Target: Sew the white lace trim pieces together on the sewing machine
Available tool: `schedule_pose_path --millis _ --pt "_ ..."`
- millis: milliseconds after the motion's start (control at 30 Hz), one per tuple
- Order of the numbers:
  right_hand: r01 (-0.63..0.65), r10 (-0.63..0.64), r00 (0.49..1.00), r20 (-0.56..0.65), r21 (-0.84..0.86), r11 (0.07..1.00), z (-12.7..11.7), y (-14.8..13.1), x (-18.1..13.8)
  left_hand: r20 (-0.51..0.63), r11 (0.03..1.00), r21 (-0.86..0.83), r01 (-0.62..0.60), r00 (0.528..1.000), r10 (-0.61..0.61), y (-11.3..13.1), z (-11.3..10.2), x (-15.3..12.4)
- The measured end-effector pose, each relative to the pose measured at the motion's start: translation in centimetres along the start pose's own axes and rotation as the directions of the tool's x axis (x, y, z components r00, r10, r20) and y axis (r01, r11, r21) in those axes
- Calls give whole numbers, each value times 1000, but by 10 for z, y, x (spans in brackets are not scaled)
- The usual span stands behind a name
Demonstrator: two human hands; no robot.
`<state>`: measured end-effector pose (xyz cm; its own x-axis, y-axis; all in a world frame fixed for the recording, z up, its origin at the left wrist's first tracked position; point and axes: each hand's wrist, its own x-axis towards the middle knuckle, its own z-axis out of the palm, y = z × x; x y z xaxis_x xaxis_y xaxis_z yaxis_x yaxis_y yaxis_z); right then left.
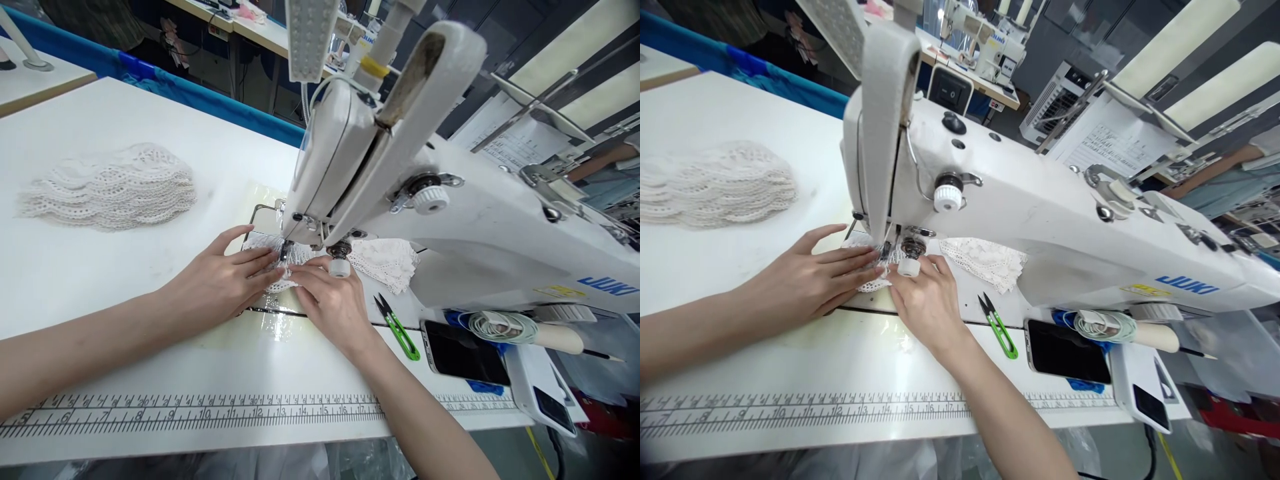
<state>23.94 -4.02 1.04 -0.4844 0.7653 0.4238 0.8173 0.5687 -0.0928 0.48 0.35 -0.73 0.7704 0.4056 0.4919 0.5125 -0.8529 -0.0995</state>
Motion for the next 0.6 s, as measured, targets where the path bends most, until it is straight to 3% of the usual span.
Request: schedule_pose_path --millis 200,367,500,600 --pt "6 -8 999 -40 -51 999 5 3 2 7 999 -45 11 1000 -11 -6 3 3" --pt "14 -14 998 -67 -5 1000 7 1 3 66 971 -202 128 991 -117 -8 -2 7" --pt "-168 181 978 -99 131 977 10 1 7 184 881 -388 271 959 -214 -20 -3 19" --pt "-257 274 959 -75 179 950 12 1 9 255 816 -492 304 946 -199 -35 -2 29"
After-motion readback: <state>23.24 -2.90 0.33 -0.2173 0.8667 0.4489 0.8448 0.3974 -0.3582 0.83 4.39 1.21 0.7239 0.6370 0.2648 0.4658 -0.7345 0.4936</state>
